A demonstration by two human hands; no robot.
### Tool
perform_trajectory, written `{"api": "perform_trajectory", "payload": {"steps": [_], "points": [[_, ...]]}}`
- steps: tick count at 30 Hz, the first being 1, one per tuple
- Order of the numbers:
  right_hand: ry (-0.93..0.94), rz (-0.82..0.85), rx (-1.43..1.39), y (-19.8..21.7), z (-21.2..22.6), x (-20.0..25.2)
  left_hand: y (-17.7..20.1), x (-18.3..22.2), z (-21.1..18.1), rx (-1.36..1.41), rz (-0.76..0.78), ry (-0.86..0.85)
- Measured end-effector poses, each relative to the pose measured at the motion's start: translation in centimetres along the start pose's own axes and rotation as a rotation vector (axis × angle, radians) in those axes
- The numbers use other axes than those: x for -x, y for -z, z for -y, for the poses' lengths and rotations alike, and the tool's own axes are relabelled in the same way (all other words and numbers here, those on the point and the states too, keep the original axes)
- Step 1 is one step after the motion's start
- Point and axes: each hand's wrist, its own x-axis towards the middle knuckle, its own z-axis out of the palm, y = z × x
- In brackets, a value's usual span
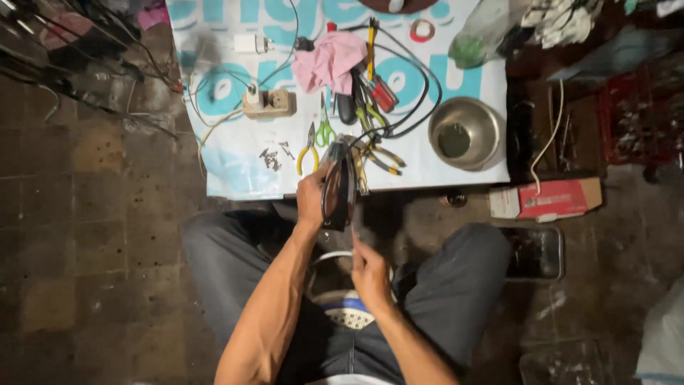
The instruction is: Cleaning the metal base of an electric iron using a toothbrush and cleaning solution to remove residue.
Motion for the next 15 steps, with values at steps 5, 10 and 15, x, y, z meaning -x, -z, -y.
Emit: {"api": "perform_trajectory", "payload": {"steps": [5,10,15], "points": [[0.000,-0.012,-0.009,-0.5,-0.4,-3.7,-0.2,0.6,-0.5,0.033,-0.008,-0.039],[-0.111,0.085,-0.008,2.7,-0.7,0.6,0.1,0.7,-1.1,-0.045,-0.066,0.026],[0.142,0.182,0.264,5.2,-0.4,-5.9,0.1,0.8,-0.6,-0.262,0.010,0.093]]}}
